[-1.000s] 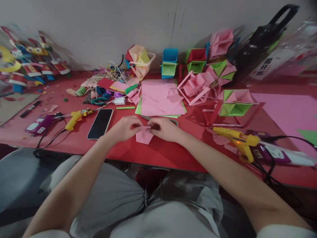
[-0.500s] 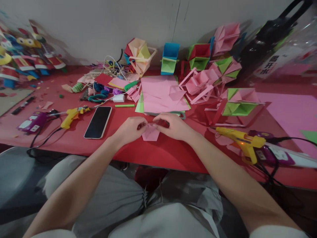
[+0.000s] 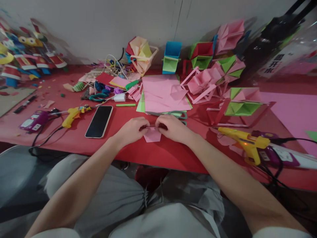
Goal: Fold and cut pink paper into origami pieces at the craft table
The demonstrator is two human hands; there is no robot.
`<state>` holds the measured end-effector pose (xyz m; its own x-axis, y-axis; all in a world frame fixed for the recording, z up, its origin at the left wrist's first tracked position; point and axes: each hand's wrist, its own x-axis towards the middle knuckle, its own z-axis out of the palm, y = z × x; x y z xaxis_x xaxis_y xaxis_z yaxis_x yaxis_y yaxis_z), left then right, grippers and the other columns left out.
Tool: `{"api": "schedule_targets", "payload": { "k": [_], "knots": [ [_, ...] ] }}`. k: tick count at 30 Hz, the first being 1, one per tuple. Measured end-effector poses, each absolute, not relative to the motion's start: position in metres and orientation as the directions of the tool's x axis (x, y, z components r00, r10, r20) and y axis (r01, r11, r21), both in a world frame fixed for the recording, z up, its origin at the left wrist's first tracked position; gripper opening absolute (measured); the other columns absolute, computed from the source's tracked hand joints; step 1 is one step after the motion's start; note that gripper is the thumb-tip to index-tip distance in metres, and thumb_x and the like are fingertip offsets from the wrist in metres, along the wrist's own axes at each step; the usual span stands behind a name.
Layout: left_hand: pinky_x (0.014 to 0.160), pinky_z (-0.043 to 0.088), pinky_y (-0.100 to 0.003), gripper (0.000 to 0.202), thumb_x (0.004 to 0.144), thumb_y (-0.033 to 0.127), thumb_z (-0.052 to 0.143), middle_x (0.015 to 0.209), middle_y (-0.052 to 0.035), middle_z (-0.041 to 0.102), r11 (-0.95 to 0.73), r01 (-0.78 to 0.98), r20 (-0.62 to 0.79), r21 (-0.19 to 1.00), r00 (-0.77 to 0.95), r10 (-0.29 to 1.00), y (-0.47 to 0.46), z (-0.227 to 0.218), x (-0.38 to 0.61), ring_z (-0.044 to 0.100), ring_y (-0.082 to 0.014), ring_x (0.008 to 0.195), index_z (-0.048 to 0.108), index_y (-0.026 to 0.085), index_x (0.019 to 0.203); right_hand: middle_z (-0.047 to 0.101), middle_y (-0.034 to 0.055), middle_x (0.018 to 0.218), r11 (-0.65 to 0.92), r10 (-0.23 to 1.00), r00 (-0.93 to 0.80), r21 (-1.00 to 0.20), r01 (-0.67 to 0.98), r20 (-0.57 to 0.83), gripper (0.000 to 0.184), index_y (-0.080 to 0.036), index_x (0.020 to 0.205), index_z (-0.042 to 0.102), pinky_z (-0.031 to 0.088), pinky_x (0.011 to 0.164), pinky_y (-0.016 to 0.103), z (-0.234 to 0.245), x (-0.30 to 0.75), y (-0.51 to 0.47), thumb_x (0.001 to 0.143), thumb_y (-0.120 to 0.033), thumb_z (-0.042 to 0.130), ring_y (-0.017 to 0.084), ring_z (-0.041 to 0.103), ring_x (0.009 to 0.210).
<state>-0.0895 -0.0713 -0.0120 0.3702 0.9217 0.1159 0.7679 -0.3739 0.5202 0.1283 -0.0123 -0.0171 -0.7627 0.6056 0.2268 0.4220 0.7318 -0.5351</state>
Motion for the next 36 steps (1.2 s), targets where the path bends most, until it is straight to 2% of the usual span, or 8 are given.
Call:
{"api": "schedule_targets", "payload": {
  "k": [3, 7, 10, 15, 20, 28, 32, 36],
  "knots": [
    [0.071, 0.043, -0.030, 0.020, 0.093, 0.013, 0.051, 0.087, -0.0055, 0.066, -0.452, 0.809, 0.147, 0.375, 0.430, 0.891, -0.077, -0.011, -0.088, 0.061, -0.0191, 0.084, 0.070, 0.017, 0.088, 0.069, 0.0061, 0.089, 0.771, 0.553, -0.792, -0.520, 0.368, 0.260, 0.012, -0.019, 0.087, 0.064, 0.044, 0.081, 0.035, -0.019, 0.127, -0.014, 0.088, -0.008, 0.060, 0.022, 0.060, 0.088],
    [0.074, 0.046, -0.032, 0.025, 0.095, 0.013, 0.049, 0.093, -0.0079, 0.067, -0.500, 0.851, 0.098, 0.164, 0.490, 0.866, -0.087, -0.005, -0.086, 0.062, -0.0210, 0.086, 0.073, 0.017, 0.095, 0.068, 0.0078, 0.088, 0.849, 0.467, -0.838, -0.409, 0.335, 0.283, 0.016, -0.018, 0.083, 0.068, 0.046, 0.082, 0.038, -0.020, 0.128, -0.016, 0.087, -0.006, 0.058, 0.023, 0.058, 0.085],
    [0.076, 0.047, -0.034, 0.023, 0.093, 0.015, 0.052, 0.098, -0.0087, 0.067, -0.523, 0.847, 0.077, 0.100, 0.517, 0.853, -0.092, 0.000, -0.086, 0.061, -0.0212, 0.085, 0.075, 0.016, 0.099, 0.070, 0.0085, 0.094, 0.858, 0.456, -0.848, -0.387, 0.339, 0.269, 0.014, -0.018, 0.084, 0.072, 0.047, 0.083, 0.039, -0.017, 0.130, -0.019, 0.084, -0.008, 0.062, 0.024, 0.059, 0.089],
    [0.082, 0.048, -0.037, 0.021, 0.095, 0.021, 0.055, 0.106, -0.0082, 0.066, -0.518, 0.850, 0.065, 0.097, 0.514, 0.856, -0.099, 0.005, -0.088, 0.061, -0.0223, 0.092, 0.075, 0.019, 0.102, 0.071, 0.0080, 0.103, 0.827, 0.472, -0.850, -0.451, 0.334, 0.235, 0.015, -0.019, 0.087, 0.078, 0.049, 0.086, 0.037, -0.012, 0.136, -0.020, 0.083, -0.011, 0.065, 0.023, 0.062, 0.094],
    [0.082, 0.047, -0.036, 0.022, 0.099, 0.022, 0.053, 0.106, -0.0067, 0.066, -0.521, 0.847, 0.061, 0.108, 0.517, 0.854, -0.100, 0.005, -0.090, 0.061, -0.0211, 0.093, 0.075, 0.019, 0.094, 0.071, 0.0076, 0.103, 0.809, 0.469, -0.858, -0.490, 0.323, 0.208, 0.013, -0.019, 0.087, 0.080, 0.050, 0.087, 0.036, -0.012, 0.138, -0.016, 0.085, -0.013, 0.068, 0.022, 0.063, 0.096],
    [0.082, 0.049, -0.035, 0.022, 0.098, 0.019, 0.055, 0.106, -0.0057, 0.069, -0.537, 0.822, 0.103, 0.189, 0.527, 0.844, -0.100, -0.003, -0.091, 0.064, -0.0196, 0.093, 0.076, 0.019, 0.093, 0.073, 0.0080, 0.104, 0.783, 0.488, -0.853, -0.524, 0.335, 0.184, 0.018, -0.018, 0.090, 0.080, 0.050, 0.090, 0.037, -0.011, 0.137, -0.011, 0.086, -0.008, 0.067, 0.021, 0.065, 0.098],
    [0.088, 0.051, -0.039, 0.020, 0.097, 0.017, 0.056, 0.118, -0.0063, 0.070, -0.556, 0.810, 0.133, 0.187, 0.540, 0.831, -0.100, -0.004, -0.091, 0.065, -0.0234, 0.105, 0.076, 0.020, 0.096, 0.072, 0.0083, 0.104, 0.790, 0.468, -0.865, -0.526, 0.315, 0.184, 0.017, -0.019, 0.085, 0.080, 0.050, 0.091, 0.038, -0.011, 0.139, -0.012, 0.085, -0.007, 0.066, 0.022, 0.065, 0.099],
    [0.089, 0.053, -0.039, 0.021, 0.096, 0.013, 0.055, 0.113, -0.0063, 0.074, -0.576, 0.798, 0.116, 0.175, 0.565, 0.817, -0.101, -0.004, -0.088, 0.068, -0.0240, 0.103, 0.075, 0.018, 0.097, 0.070, 0.0081, 0.104, 0.794, 0.468, -0.863, -0.520, 0.315, 0.192, 0.018, -0.019, 0.086, 0.080, 0.050, 0.091, 0.038, -0.012, 0.138, -0.013, 0.086, -0.009, 0.066, 0.022, 0.063, 0.100]
  ]
}}
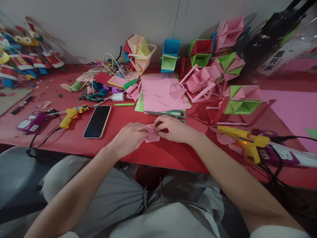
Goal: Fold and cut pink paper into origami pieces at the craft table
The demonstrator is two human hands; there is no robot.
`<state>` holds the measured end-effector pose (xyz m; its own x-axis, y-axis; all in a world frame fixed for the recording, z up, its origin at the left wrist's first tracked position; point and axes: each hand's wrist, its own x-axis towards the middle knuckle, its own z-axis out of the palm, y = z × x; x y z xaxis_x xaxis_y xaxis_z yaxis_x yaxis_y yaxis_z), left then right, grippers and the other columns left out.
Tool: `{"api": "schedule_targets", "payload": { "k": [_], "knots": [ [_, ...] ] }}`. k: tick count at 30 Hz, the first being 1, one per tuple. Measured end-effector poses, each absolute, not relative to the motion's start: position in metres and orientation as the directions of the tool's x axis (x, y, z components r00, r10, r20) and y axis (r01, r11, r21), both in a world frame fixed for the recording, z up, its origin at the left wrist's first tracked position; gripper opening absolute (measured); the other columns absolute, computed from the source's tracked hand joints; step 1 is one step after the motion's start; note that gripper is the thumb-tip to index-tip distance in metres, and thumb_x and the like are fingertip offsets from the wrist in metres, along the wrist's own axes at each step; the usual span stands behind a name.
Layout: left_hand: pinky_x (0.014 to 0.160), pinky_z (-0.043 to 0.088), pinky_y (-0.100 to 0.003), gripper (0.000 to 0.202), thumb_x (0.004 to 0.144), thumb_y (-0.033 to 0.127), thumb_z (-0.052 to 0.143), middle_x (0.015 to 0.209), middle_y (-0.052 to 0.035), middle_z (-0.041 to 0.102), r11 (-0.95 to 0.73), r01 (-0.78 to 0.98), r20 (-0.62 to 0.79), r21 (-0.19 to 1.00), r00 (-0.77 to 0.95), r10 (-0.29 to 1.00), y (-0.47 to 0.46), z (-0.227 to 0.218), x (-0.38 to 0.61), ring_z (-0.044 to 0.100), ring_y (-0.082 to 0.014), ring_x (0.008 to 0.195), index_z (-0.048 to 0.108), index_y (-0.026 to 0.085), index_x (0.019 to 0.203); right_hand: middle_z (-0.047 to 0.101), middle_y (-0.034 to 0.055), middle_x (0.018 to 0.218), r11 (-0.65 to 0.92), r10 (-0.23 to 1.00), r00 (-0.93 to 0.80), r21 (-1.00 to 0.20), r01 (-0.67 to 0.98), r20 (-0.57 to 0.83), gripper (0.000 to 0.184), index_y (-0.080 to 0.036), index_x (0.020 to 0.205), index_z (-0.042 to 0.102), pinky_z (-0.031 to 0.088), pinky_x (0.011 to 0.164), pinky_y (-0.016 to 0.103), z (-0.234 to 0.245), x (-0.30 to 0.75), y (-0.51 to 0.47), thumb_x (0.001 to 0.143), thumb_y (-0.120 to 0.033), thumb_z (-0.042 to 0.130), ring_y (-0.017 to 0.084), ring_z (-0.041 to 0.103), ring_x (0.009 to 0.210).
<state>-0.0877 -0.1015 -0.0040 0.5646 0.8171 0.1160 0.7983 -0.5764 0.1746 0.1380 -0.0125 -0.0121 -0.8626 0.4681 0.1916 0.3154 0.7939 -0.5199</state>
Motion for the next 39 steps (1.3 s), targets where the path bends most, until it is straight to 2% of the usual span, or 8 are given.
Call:
{"api": "schedule_targets", "payload": {
  "k": [7, 12, 18, 20, 25, 28, 32, 39],
  "knots": [
    [0.086, 0.056, -0.041, 0.022, 0.097, 0.014, 0.053, 0.107, -0.0087, 0.074, -0.587, 0.800, 0.107, 0.124, 0.577, 0.809, -0.104, -0.002, -0.082, 0.069, -0.0249, 0.097, 0.074, 0.014, 0.094, 0.068, 0.0079, 0.105, 0.792, 0.460, -0.868, -0.529, 0.305, 0.189, 0.017, -0.021, 0.089, 0.080, 0.050, 0.093, 0.039, -0.014, 0.139, -0.011, 0.086, -0.011, 0.066, 0.022, 0.062, 0.100],
    [0.086, 0.057, -0.042, 0.021, 0.097, 0.011, 0.052, 0.102, -0.0093, 0.074, -0.576, 0.815, 0.070, 0.065, 0.573, 0.817, -0.109, -0.003, -0.076, 0.069, -0.0254, 0.093, 0.072, 0.012, 0.099, 0.066, 0.0096, 0.106, 0.816, 0.439, -0.874, -0.499, 0.292, 0.207, 0.017, -0.020, 0.087, 0.080, 0.050, 0.092, 0.039, -0.011, 0.142, -0.017, 0.087, -0.013, 0.065, 0.023, 0.060, 0.103],
    [0.093, 0.058, -0.042, 0.037, 0.096, 0.004, 0.043, 0.125, -0.0150, 0.069, -0.546, 0.837, 0.110, 0.023, 0.541, 0.834, -0.116, -0.008, -0.067, 0.068, -0.0261, 0.107, 0.063, 0.009, 0.127, 0.065, 0.0123, 0.108, 0.861, 0.417, -0.886, -0.401, 0.314, 0.201, 0.020, -0.018, 0.096, 0.080, 0.050, 0.091, 0.042, -0.006, 0.144, -0.022, 0.087, -0.013, 0.062, 0.027, 0.058, 0.104],
    [0.094, 0.058, -0.042, 0.037, 0.096, 0.004, 0.043, 0.132, -0.0152, 0.066, -0.540, 0.841, 0.118, 0.025, 0.534, 0.837, -0.117, -0.011, -0.067, 0.068, -0.0259, 0.110, 0.065, 0.010, 0.124, 0.065, 0.0118, 0.109, 0.859, 0.424, -0.883, -0.398, 0.321, 0.203, 0.020, -0.018, 0.095, 0.080, 0.049, 0.093, 0.043, -0.006, 0.144, -0.022, 0.087, -0.014, 0.063, 0.027, 0.058, 0.105],
    [0.093, 0.057, -0.044, 0.035, 0.094, 0.004, 0.046, 0.121, -0.0110, 0.072, -0.540, 0.841, 0.116, 0.031, 0.534, 0.838, -0.117, -0.011, -0.068, 0.068, -0.0274, 0.109, 0.069, 0.015, 0.119, 0.067, 0.0092, 0.106, 0.853, 0.452, -0.863, -0.393, 0.344, 0.226, 0.016, -0.022, 0.089, 0.081, 0.046, 0.092, 0.043, -0.004, 0.147, -0.017, 0.088, -0.021, 0.065, 0.026, 0.059, 0.103],
    [0.093, 0.057, -0.044, 0.034, 0.094, 0.003, 0.047, 0.120, -0.0119, 0.072, -0.545, 0.836, 0.145, 0.065, 0.533, 0.834, -0.116, -0.011, -0.068, 0.068, -0.0273, 0.109, 0.069, 0.013, 0.117, 0.067, 0.0095, 0.104, 0.834, 0.497, -0.833, -0.398, 0.382, 0.243, 0.018, -0.022, 0.093, 0.081, 0.046, 0.088, 0.041, -0.004, 0.150, -0.013, 0.090, -0.022, 0.063, 0.025, 0.060, 0.099],
    [0.091, 0.057, -0.043, 0.032, 0.091, 0.002, 0.048, 0.115, -0.0125, 0.073, -0.544, 0.835, 0.134, 0.077, 0.532, 0.836, -0.115, -0.013, -0.070, 0.069, -0.0267, 0.103, 0.071, 0.013, 0.111, 0.068, 0.0089, 0.103, 0.795, 0.549, -0.793, -0.457, 0.398, 0.264, 0.023, -0.021, 0.103, 0.080, 0.046, 0.088, 0.039, -0.007, 0.151, -0.007, 0.090, -0.015, 0.062, 0.024, 0.061, 0.098],
    [0.089, 0.059, -0.044, 0.035, 0.091, 0.002, 0.048, 0.116, -0.0132, 0.073, -0.553, 0.825, 0.165, 0.116, 0.533, 0.830, -0.113, -0.015, -0.071, 0.071, -0.0265, 0.100, 0.070, 0.012, 0.117, 0.068, 0.0074, 0.098, 0.754, 0.552, -0.818, -0.517, 0.406, 0.163, 0.013, -0.019, 0.096, 0.078, 0.042, 0.086, 0.037, -0.010, 0.142, -0.007, 0.092, -0.024, 0.067, 0.022, 0.061, 0.094]
  ]
}}
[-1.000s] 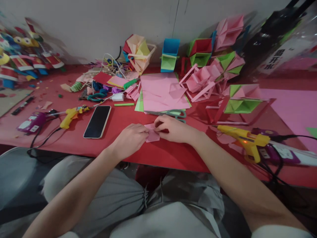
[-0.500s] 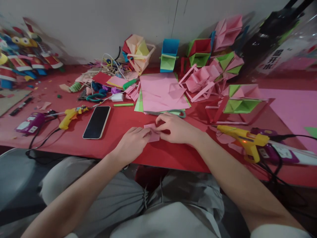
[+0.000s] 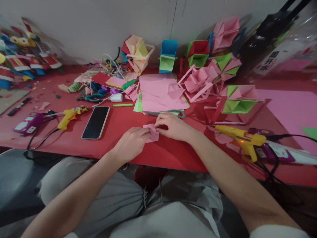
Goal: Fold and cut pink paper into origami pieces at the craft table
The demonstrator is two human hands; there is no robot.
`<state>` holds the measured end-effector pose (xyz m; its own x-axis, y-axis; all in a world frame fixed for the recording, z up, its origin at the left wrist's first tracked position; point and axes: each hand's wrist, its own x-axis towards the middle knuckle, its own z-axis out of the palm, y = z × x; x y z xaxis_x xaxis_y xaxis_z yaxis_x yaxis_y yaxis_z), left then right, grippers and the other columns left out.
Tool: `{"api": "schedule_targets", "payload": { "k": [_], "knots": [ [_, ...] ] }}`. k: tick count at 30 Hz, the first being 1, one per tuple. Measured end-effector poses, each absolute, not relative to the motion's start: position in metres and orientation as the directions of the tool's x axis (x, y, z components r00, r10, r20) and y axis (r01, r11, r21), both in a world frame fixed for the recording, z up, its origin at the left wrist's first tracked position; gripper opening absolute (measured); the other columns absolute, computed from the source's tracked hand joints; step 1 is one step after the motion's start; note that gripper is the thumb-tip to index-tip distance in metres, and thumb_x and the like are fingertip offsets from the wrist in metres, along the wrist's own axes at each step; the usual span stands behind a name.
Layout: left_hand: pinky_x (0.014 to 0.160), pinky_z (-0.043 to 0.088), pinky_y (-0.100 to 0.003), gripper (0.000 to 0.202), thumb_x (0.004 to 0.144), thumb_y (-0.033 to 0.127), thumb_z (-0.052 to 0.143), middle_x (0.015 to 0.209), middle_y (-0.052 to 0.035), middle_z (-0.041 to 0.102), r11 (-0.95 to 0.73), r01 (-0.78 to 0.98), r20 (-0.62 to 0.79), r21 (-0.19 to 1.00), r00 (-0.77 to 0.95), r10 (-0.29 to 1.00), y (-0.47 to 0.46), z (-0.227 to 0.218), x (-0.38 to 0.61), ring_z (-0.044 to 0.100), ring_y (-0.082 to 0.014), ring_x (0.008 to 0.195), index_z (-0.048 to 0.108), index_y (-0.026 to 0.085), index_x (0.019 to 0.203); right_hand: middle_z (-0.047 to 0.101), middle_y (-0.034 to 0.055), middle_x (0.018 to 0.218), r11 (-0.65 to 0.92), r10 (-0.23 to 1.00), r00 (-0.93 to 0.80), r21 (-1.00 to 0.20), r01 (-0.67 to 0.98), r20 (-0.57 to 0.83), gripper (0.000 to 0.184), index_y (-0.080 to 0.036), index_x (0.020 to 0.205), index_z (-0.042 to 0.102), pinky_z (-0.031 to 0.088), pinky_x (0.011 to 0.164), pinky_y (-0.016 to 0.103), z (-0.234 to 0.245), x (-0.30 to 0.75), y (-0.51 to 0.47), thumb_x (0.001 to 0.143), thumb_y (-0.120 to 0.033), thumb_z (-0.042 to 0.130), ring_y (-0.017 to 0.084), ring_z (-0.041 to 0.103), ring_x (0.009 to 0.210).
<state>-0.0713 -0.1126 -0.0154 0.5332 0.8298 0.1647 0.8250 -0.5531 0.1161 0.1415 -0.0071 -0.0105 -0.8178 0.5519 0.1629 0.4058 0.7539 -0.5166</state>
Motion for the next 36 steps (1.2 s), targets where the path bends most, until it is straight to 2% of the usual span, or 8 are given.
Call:
{"api": "schedule_targets", "payload": {
  "k": [5, 11, 15, 19, 22, 26, 31, 36],
  "knots": [
    [0.090, 0.059, -0.041, 0.035, 0.090, 0.003, 0.049, 0.116, -0.0115, 0.074, -0.541, 0.837, 0.112, 0.088, 0.531, 0.840, -0.113, -0.010, -0.069, 0.072, -0.0260, 0.100, 0.069, 0.011, 0.117, 0.068, 0.0061, 0.101, 0.758, 0.556, -0.814, -0.502, 0.416, 0.165, 0.018, -0.021, 0.099, 0.078, 0.037, 0.088, 0.038, -0.006, 0.137, -0.018, 0.090, -0.017, 0.063, 0.022, 0.058, 0.098],
    [0.085, 0.060, -0.039, 0.032, 0.090, 0.004, 0.048, 0.113, -0.0100, 0.075, -0.503, 0.861, 0.013, 0.067, 0.504, 0.864, -0.115, 0.001, -0.065, 0.073, -0.0251, 0.096, 0.072, 0.013, 0.109, 0.064, 0.0063, 0.090, 0.786, 0.577, -0.811, -0.333, 0.520, 0.097, 0.022, -0.024, 0.090, 0.081, 0.033, 0.084, 0.039, 0.004, 0.141, -0.029, 0.085, -0.014, 0.062, 0.024, 0.053, 0.093],
    [0.090, 0.059, -0.040, 0.031, 0.091, 0.005, 0.048, 0.114, -0.0094, 0.075, -0.508, 0.856, 0.038, 0.093, 0.507, 0.861, -0.117, 0.003, -0.064, 0.072, -0.0255, 0.100, 0.073, 0.013, 0.108, 0.063, 0.0063, 0.089, 0.777, 0.591, -0.805, -0.300, 0.553, 0.049, 0.030, -0.026, 0.100, 0.082, 0.033, 0.081, 0.039, 0.009, 0.146, -0.028, 0.083, -0.013, 0.061, 0.022, 0.052, 0.087],
    [0.090, 0.059, -0.039, 0.033, 0.088, 0.004, 0.049, 0.114, -0.0105, 0.075, -0.508, 0.854, 0.063, 0.113, 0.504, 0.861, -0.117, 0.002, -0.065, 0.072, -0.0248, 0.097, 0.073, 0.014, 0.108, 0.064, 0.0080, 0.089, 0.828, 0.544, -0.835, -0.221, 0.516, 0.089, 0.023, -0.021, 0.086, 0.080, 0.033, 0.081, 0.039, 0.009, 0.145, -0.029, 0.083, -0.012, 0.060, 0.023, 0.053, 0.087],
    [0.090, 0.060, -0.037, 0.031, 0.088, 0.005, 0.050, 0.107, -0.0085, 0.077, -0.492, 0.849, 0.096, 0.191, 0.483, 0.870, -0.113, -0.002, -0.070, 0.073, -0.0231, 0.098, 0.074, 0.017, 0.104, 0.066, 0.0083, 0.091, 0.815, 0.563, -0.807, -0.280, 0.508, 0.177, 0.019, -0.019, 0.085, 0.078, 0.035, 0.081, 0.038, 0.002, 0.140, -0.029, 0.088, -0.017, 0.059, 0.023, 0.056, 0.089],
    [0.096, 0.058, -0.036, 0.027, 0.090, 0.007, 0.051, 0.112, -0.0063, 0.078, -0.510, 0.783, 0.168, 0.355, 0.483, 0.859, -0.104, -0.007, -0.080, 0.072, -0.0228, 0.107, 0.075, 0.017, 0.093, 0.067, 0.0106, 0.103, 0.767, 0.626, -0.741, -0.364, 0.529, 0.242, 0.022, -0.016, 0.107, 0.073, 0.038, 0.085, 0.038, -0.008, 0.134, -0.027, 0.095, -0.028, 0.060, 0.026, 0.057, 0.099],
    [0.090, 0.058, -0.031, 0.020, 0.089, 0.010, 0.057, 0.107, -0.0049, 0.077, -0.444, 0.718, 0.213, 0.535, 0.394, 0.894, -0.095, -0.004, -0.085, 0.073, -0.0176, 0.097, 0.074, 0.018, 0.083, 0.064, 0.0108, 0.103, 0.758, 0.633, -0.752, -0.345, 0.554, 0.183, 0.013, -0.017, 0.093, 0.068, 0.037, 0.085, 0.038, -0.010, 0.125, -0.029, 0.093, -0.029, 0.064, 0.027, 0.055, 0.101],
    [0.093, 0.056, -0.040, 0.022, 0.083, 0.011, 0.063, 0.111, -0.0088, 0.071, -0.394, 0.741, 0.259, 0.544, 0.298, 0.919, -0.086, -0.008, -0.087, 0.068, -0.0215, 0.103, 0.069, 0.017, 0.103, 0.064, 0.0068, 0.093, 0.706, 0.650, -0.744, -0.485, 0.516, 0.155, 0.011, -0.018, 0.088, 0.059, 0.037, 0.079, 0.035, -0.011, 0.122, -0.029, 0.092, -0.026, 0.066, 0.023, 0.055, 0.089]
  ]
}}
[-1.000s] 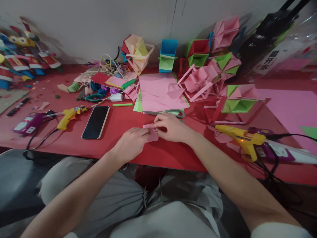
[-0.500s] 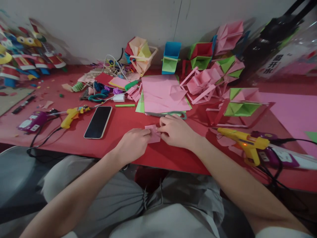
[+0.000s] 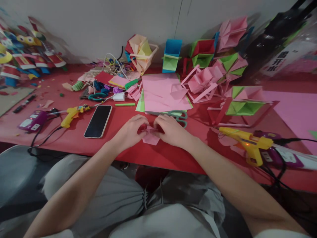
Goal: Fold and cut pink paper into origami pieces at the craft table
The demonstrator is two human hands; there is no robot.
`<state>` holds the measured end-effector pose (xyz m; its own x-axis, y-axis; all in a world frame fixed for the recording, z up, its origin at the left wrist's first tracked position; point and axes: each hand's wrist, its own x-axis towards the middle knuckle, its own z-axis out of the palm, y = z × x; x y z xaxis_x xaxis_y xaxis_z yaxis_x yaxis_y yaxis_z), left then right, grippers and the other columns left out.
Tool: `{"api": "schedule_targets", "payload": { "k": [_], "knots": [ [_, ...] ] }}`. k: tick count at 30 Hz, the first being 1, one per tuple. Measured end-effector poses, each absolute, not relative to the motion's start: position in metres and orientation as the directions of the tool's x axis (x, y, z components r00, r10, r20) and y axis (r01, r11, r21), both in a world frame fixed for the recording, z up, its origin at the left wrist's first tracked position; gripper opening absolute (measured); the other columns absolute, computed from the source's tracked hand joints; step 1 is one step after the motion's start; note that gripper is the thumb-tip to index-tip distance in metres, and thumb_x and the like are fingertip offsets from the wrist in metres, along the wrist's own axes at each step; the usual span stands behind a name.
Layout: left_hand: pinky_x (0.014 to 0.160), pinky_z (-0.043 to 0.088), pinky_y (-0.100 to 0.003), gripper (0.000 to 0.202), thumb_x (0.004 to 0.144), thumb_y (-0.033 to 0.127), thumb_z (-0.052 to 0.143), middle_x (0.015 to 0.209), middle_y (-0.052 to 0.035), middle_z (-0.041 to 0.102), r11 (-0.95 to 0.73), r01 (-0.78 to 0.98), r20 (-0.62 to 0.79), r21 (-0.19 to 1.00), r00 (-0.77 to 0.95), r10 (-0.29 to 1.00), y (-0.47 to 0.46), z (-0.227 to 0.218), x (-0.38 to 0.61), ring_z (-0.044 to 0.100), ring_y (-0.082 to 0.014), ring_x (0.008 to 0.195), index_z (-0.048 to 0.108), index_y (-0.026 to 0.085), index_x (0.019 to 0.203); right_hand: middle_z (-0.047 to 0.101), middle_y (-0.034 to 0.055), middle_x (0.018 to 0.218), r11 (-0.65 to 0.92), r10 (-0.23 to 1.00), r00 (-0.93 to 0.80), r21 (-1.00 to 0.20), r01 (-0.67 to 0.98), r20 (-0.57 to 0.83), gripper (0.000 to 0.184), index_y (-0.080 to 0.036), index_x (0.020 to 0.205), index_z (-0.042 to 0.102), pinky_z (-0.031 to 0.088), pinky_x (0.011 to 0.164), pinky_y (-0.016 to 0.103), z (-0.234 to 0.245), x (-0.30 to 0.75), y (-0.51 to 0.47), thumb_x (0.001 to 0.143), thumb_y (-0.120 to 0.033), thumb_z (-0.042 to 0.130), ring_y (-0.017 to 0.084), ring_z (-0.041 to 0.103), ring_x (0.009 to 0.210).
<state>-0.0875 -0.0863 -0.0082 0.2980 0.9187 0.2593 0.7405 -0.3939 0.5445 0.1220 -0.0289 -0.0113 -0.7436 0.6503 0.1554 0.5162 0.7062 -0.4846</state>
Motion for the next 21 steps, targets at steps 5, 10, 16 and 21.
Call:
{"api": "schedule_targets", "payload": {
  "k": [5, 10, 16, 21],
  "knots": [
    [0.093, 0.057, -0.038, 0.045, 0.080, 0.009, 0.063, 0.117, -0.0083, 0.073, -0.291, 0.697, 0.139, 0.656, 0.267, 0.954, -0.079, -0.012, -0.089, 0.070, -0.0212, 0.105, 0.063, 0.018, 0.124, 0.067, 0.0033, 0.088, 0.616, 0.669, -0.722, -0.674, 0.407, 0.175, 0.008, -0.019, 0.087, 0.059, 0.041, 0.074, 0.030, -0.009, 0.123, -0.028, 0.090, -0.012, 0.062, 0.017, 0.059, 0.081],
    [0.077, 0.055, -0.031, 0.011, 0.089, 0.017, 0.061, 0.092, -0.0035, 0.073, -0.391, 0.678, 0.255, 0.623, 0.296, 0.921, -0.082, 0.001, -0.085, 0.068, -0.0169, 0.084, 0.070, 0.019, 0.095, 0.070, 0.0061, 0.097, 0.689, 0.643, -0.664, -0.667, 0.283, 0.383, 0.013, -0.019, 0.102, 0.064, 0.048, 0.080, 0.033, -0.002, 0.125, -0.028, 0.091, -0.012, 0.060, 0.020, 0.063, 0.088],
    [0.084, 0.052, -0.035, 0.017, 0.094, 0.013, 0.054, 0.101, -0.0065, 0.073, -0.537, 0.805, 0.532, 0.251, 0.348, 0.772, -0.088, 0.002, -0.085, 0.067, -0.0195, 0.095, 0.070, 0.019, 0.097, 0.068, 0.0086, 0.097, 0.859, 0.487, -0.692, -0.434, 0.270, 0.533, 0.019, -0.020, 0.094, 0.069, 0.048, 0.086, 0.036, -0.003, 0.127, -0.024, 0.094, -0.009, 0.054, 0.022, 0.061, 0.094],
    [0.075, 0.049, -0.036, 0.016, 0.093, 0.011, 0.055, 0.094, -0.0066, 0.073, -0.553, 0.833, 0.346, -0.007, 0.521, 0.781, -0.096, -0.007, -0.079, 0.065, -0.0213, 0.086, 0.069, 0.016, 0.093, 0.068, 0.0096, 0.095, 0.882, 0.451, -0.814, -0.321, 0.344, 0.366, 0.017, -0.016, 0.088, 0.072, 0.048, 0.084, 0.038, -0.011, 0.128, -0.025, 0.086, -0.004, 0.060, 0.024, 0.060, 0.093]
  ]
}}
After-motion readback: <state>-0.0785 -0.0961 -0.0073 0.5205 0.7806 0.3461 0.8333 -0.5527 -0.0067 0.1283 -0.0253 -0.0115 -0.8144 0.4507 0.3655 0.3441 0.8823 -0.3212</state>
